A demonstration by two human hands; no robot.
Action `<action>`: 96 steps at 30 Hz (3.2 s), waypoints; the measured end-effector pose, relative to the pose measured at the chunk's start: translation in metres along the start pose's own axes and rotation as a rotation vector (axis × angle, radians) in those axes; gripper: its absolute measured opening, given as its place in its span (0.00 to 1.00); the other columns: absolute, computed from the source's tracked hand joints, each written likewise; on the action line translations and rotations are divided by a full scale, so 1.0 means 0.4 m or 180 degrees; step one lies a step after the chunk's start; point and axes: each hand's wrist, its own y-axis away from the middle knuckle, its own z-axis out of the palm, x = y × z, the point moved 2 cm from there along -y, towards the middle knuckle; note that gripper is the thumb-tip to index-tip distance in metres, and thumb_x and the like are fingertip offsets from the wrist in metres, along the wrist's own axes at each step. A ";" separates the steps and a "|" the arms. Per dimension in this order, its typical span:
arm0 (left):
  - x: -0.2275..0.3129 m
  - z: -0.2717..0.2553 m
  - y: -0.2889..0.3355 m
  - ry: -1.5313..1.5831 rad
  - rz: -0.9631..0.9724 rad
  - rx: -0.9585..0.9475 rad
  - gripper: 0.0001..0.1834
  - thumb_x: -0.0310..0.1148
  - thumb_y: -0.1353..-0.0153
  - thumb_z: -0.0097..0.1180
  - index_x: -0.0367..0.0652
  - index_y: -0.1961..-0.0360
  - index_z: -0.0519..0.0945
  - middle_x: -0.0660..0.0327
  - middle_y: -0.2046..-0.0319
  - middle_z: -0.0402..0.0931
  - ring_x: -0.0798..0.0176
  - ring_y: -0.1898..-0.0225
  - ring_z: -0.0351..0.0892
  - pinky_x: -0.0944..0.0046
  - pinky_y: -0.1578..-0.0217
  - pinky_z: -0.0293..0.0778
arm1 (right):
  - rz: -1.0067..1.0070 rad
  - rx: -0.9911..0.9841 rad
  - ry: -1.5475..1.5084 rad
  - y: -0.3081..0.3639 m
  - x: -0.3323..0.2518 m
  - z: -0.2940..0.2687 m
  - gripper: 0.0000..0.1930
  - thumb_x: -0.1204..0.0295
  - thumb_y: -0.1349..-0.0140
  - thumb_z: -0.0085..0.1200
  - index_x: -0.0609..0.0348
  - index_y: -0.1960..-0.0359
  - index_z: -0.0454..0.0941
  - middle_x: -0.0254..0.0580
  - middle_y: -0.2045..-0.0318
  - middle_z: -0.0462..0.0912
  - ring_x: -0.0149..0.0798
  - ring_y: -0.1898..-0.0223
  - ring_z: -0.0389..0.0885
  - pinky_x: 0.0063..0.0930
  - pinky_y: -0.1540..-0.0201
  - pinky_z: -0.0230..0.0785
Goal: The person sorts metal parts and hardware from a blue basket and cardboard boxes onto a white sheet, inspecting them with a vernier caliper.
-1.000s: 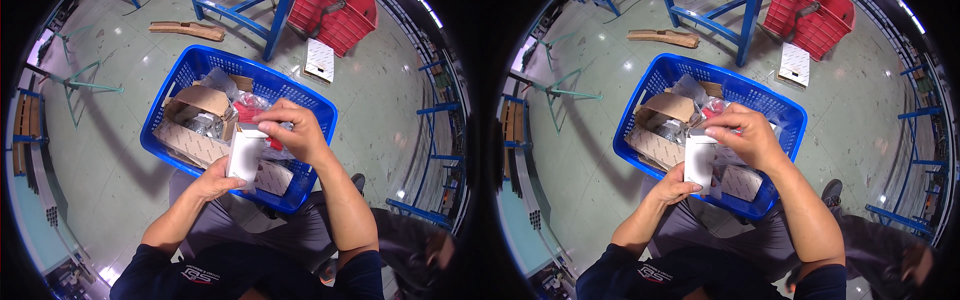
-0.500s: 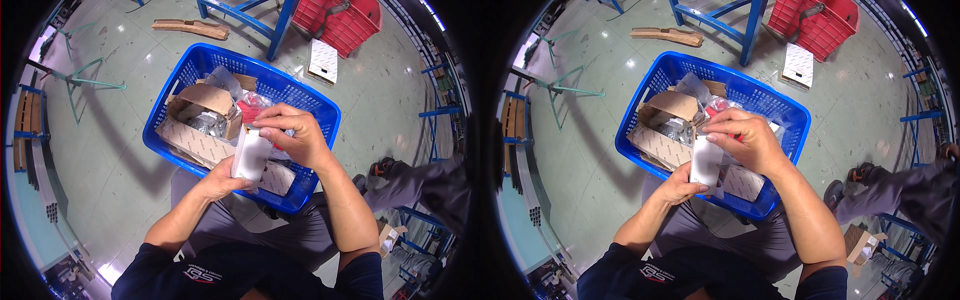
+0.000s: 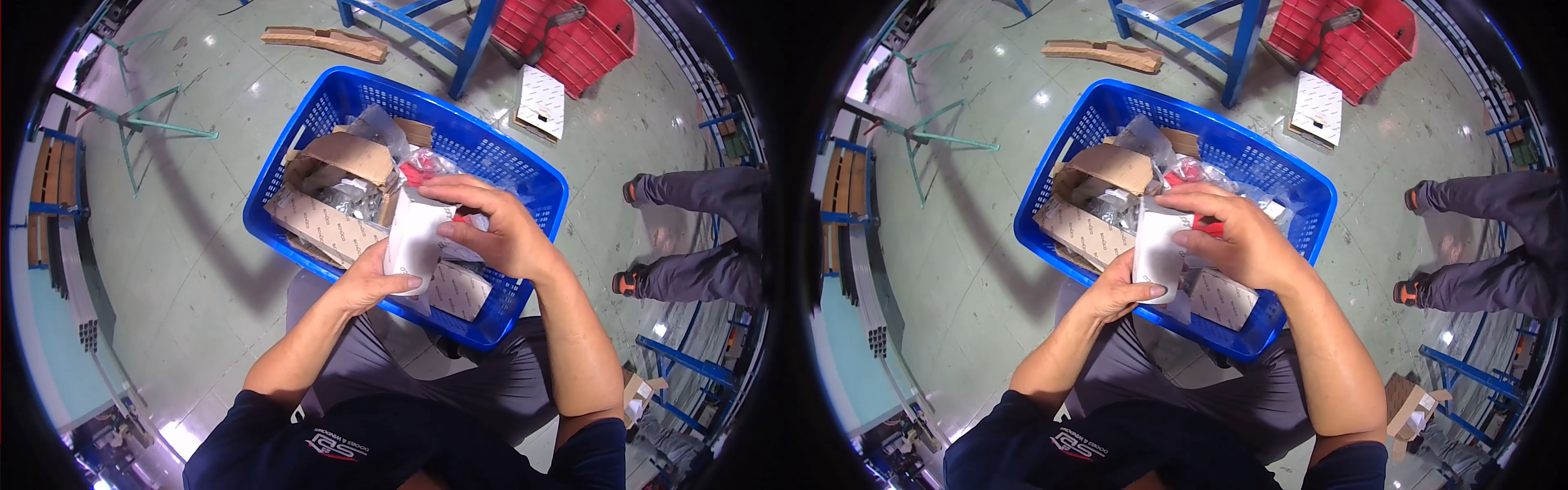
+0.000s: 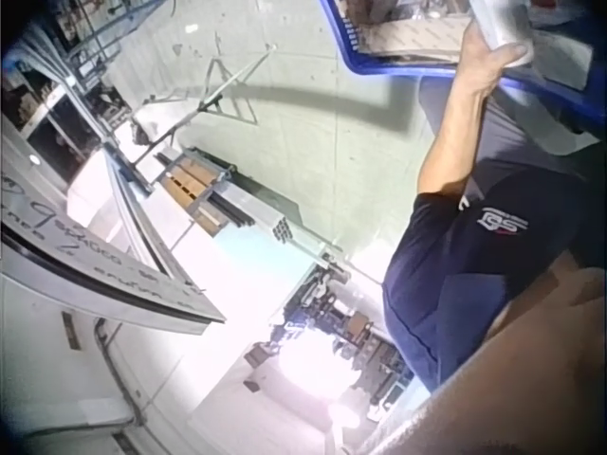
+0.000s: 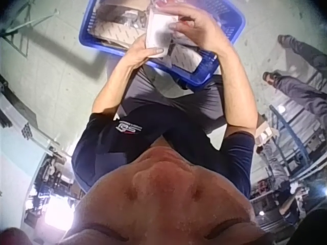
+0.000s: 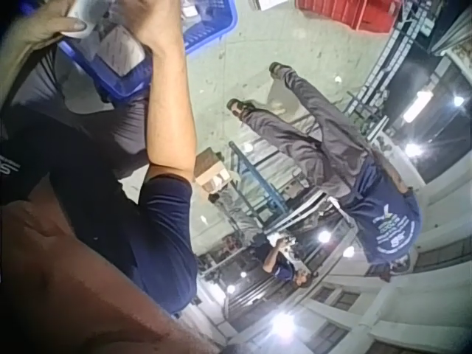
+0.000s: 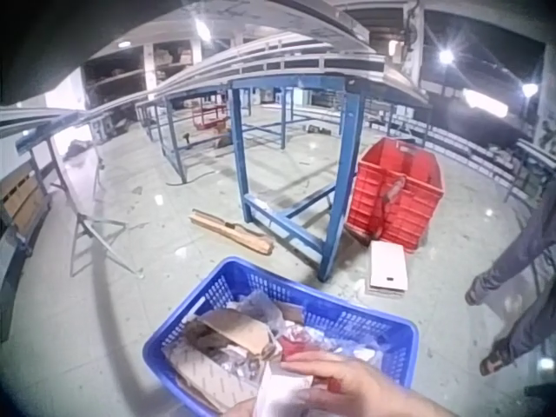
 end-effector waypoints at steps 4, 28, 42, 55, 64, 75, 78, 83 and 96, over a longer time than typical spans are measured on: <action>0.015 -0.002 -0.021 -0.0261 0.0175 0.0262 0.44 0.25 0.42 0.73 0.37 0.25 0.66 0.56 0.39 0.79 0.61 0.40 0.81 0.58 0.40 0.79 | 0.0065 0.0063 0.0605 0.008 -0.011 0.001 0.29 0.80 0.38 0.69 0.50 0.34 0.82 0.47 0.33 0.81 0.52 0.34 0.81 0.40 0.31 0.73; 0.232 -0.413 -0.105 -0.5704 0.0102 0.0621 0.31 0.29 0.40 0.63 0.43 0.33 0.78 0.45 0.32 0.73 0.39 0.29 0.69 0.48 0.26 0.65 | 0.1063 0.0035 0.2101 -0.112 0.591 0.010 0.48 0.46 0.39 0.72 0.63 0.25 0.66 0.61 0.36 0.80 0.59 0.33 0.78 0.46 0.30 0.70; 0.148 -0.383 0.025 -0.5274 0.1345 0.2590 0.20 0.32 0.33 0.63 0.41 0.40 0.81 0.54 0.45 0.83 0.50 0.41 0.78 0.53 0.37 0.71 | 0.1517 -0.0612 0.1241 -0.134 0.645 -0.123 0.26 0.60 0.37 0.70 0.61 0.42 0.82 0.62 0.52 0.88 0.60 0.47 0.87 0.48 0.42 0.76; 0.155 -0.393 0.010 -0.5187 0.1168 0.2534 0.17 0.30 0.33 0.62 0.41 0.44 0.84 0.56 0.53 0.86 0.51 0.47 0.81 0.54 0.41 0.75 | 0.1792 -0.0384 0.2372 -0.021 0.505 -0.139 0.22 0.57 0.30 0.61 0.61 0.45 0.81 0.56 0.64 0.89 0.62 0.61 0.89 0.55 0.56 0.80; 0.159 -0.402 0.021 -0.5182 0.1256 0.2401 0.16 0.31 0.33 0.63 0.41 0.46 0.84 0.56 0.54 0.87 0.51 0.49 0.83 0.55 0.44 0.76 | 0.0614 -0.3377 0.1347 0.117 0.296 0.113 0.27 0.45 0.29 0.60 0.56 0.44 0.83 0.51 0.65 0.90 0.53 0.65 0.91 0.44 0.62 0.82; 0.146 -0.403 -0.003 -0.5121 0.1111 0.2441 0.14 0.32 0.33 0.62 0.43 0.47 0.85 0.57 0.55 0.86 0.51 0.51 0.84 0.56 0.46 0.77 | 0.0299 -0.1468 0.3259 -0.083 0.865 0.066 0.17 0.55 0.25 0.56 0.50 0.45 0.88 0.48 0.48 0.89 0.50 0.50 0.89 0.46 0.42 0.75; 0.154 -0.410 0.029 -0.5143 0.1043 0.2528 0.15 0.32 0.33 0.62 0.43 0.47 0.86 0.57 0.55 0.87 0.52 0.52 0.84 0.56 0.46 0.77 | 0.1822 -0.3107 0.3454 -0.147 0.722 0.107 0.24 0.54 0.25 0.54 0.43 0.31 0.79 0.51 0.40 0.85 0.50 0.37 0.82 0.47 0.36 0.72; 0.154 -0.409 0.032 -0.5306 0.0894 0.2486 0.15 0.34 0.33 0.62 0.45 0.47 0.86 0.59 0.55 0.87 0.52 0.53 0.85 0.56 0.45 0.77 | 0.1501 -0.2828 0.4276 -0.028 0.678 0.087 0.30 0.58 0.27 0.55 0.43 0.24 0.69 0.55 0.31 0.76 0.56 0.31 0.78 0.54 0.33 0.71; 0.149 -0.408 0.021 -0.5141 0.1068 0.2456 0.13 0.34 0.32 0.63 0.46 0.48 0.87 0.60 0.56 0.87 0.54 0.53 0.85 0.56 0.46 0.77 | 0.1603 -0.0821 0.0927 0.024 0.460 -0.171 0.23 0.77 0.48 0.64 0.52 0.47 0.86 0.52 0.43 0.79 0.54 0.38 0.78 0.42 0.32 0.70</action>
